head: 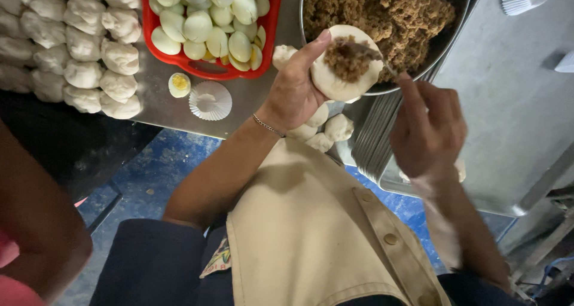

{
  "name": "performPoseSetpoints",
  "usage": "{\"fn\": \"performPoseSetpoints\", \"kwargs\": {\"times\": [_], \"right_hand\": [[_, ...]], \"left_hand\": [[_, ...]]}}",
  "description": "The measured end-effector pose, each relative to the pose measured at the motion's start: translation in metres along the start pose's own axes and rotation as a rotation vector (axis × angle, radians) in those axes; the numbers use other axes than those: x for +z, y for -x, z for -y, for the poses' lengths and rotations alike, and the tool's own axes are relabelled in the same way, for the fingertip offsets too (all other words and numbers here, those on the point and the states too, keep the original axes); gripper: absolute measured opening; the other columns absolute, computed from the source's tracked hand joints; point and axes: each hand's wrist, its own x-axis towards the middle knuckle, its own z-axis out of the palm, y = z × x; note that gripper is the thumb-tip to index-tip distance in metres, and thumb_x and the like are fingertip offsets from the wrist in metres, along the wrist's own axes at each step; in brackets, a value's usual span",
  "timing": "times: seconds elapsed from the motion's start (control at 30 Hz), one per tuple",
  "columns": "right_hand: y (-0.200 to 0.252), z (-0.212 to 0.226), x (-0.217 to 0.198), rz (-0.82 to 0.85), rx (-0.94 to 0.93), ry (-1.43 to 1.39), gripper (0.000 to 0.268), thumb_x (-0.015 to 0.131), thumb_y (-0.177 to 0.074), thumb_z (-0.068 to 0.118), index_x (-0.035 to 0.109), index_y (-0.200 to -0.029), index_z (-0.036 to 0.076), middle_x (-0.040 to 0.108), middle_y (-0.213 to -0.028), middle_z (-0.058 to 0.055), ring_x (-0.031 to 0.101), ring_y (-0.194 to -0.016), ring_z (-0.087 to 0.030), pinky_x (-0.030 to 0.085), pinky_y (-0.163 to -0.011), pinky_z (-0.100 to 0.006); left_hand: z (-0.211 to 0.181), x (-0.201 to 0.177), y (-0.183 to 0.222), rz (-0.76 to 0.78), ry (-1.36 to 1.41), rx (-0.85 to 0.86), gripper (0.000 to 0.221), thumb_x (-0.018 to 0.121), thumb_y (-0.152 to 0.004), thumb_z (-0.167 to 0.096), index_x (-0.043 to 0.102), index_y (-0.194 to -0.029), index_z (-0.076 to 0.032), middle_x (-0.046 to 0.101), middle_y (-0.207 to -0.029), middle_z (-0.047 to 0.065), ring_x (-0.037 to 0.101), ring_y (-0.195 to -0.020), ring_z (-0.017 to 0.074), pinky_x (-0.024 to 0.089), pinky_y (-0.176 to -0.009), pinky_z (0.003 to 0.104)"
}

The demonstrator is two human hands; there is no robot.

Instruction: The person prepares siopao by flattening dough balls, adding meat filling with a spoon, placing egg slices inside, and folding the dough into a bun.

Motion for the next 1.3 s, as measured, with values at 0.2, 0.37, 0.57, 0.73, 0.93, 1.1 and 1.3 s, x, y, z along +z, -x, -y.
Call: {"fn": "performPoseSetpoints", "kwargs": {"times": [0.2,0.37,0.57,0.73,0.93,1.1,1.3], "right_hand": [[0.005,0.005,0.009,-0.016,0.045,-0.159,0.042,0.066,-0.101,-0.017,0.069,-0.139,-0.001,0.069,-0.114,-0.017,0.067,-0.100,-0.027,0.056,-0.081,-0.036],[-0.001,0.015,-0.009,-0.026,0.183,-0.193,0.037,0.065,-0.104,-0.016,0.069,-0.136,0.003,0.070,-0.115,-0.016,0.072,-0.100,-0.024,0.060,-0.084,-0.032],[0.000,0.020,-0.008,-0.070,0.240,-0.202,0.028,0.070,-0.109,-0.012,0.072,-0.131,0.005,0.072,-0.113,-0.015,0.076,-0.097,-0.023,0.061,-0.082,-0.031],[0.000,0.021,-0.008,-0.059,0.234,-0.216,0.026,0.072,-0.109,-0.010,0.073,-0.131,0.005,0.072,-0.112,-0.015,0.075,-0.097,-0.022,0.061,-0.082,-0.031],[-0.012,0.022,-0.029,-0.087,0.191,-0.153,0.029,0.071,-0.107,-0.013,0.072,-0.131,0.003,0.071,-0.108,-0.016,0.073,-0.095,-0.024,0.060,-0.079,-0.033],[-0.017,0.014,-0.035,-0.056,0.278,-0.195,0.026,0.071,-0.102,-0.012,0.073,-0.124,0.003,0.070,-0.107,-0.018,0.072,-0.089,-0.024,0.057,-0.073,-0.032],[-0.005,-0.001,-0.047,-0.036,0.204,-0.095,0.024,0.077,-0.103,-0.010,0.074,-0.122,0.005,0.068,-0.105,-0.014,0.068,-0.094,-0.022,0.056,-0.079,-0.032]], "left_hand": [[0.002,0.011,-0.001,-0.032,-0.063,0.047,0.039,0.055,-0.112,-0.021,0.049,-0.141,0.005,0.065,-0.132,0.018,0.068,-0.122,0.0273,0.061,-0.105,0.047],[0.001,0.016,0.001,0.039,-0.237,0.104,0.040,0.066,-0.106,-0.013,0.051,-0.140,0.004,0.067,-0.130,0.016,0.070,-0.121,0.0249,0.062,-0.105,0.042],[0.005,0.016,0.000,0.011,-0.301,0.152,0.043,0.077,-0.099,-0.004,0.056,-0.136,0.004,0.069,-0.127,0.014,0.070,-0.119,0.0218,0.061,-0.107,0.039],[0.005,0.012,-0.002,-0.016,-0.410,0.192,0.041,0.079,-0.099,-0.005,0.059,-0.133,0.004,0.071,-0.126,0.013,0.070,-0.117,0.0202,0.060,-0.109,0.037],[0.001,0.011,-0.001,-0.007,-0.451,0.209,0.044,0.080,-0.097,-0.010,0.059,-0.133,0.003,0.071,-0.125,0.013,0.071,-0.117,0.0206,0.061,-0.108,0.038],[0.005,0.010,-0.006,-0.038,-0.323,0.180,0.039,0.078,-0.098,-0.013,0.061,-0.128,0.003,0.072,-0.121,0.014,0.073,-0.111,0.0223,0.063,-0.102,0.038],[0.007,0.013,-0.006,-0.061,-0.270,0.173,0.030,0.077,-0.099,-0.009,0.064,-0.123,0.003,0.071,-0.115,0.012,0.073,-0.105,0.0203,0.066,-0.096,0.039]]}}
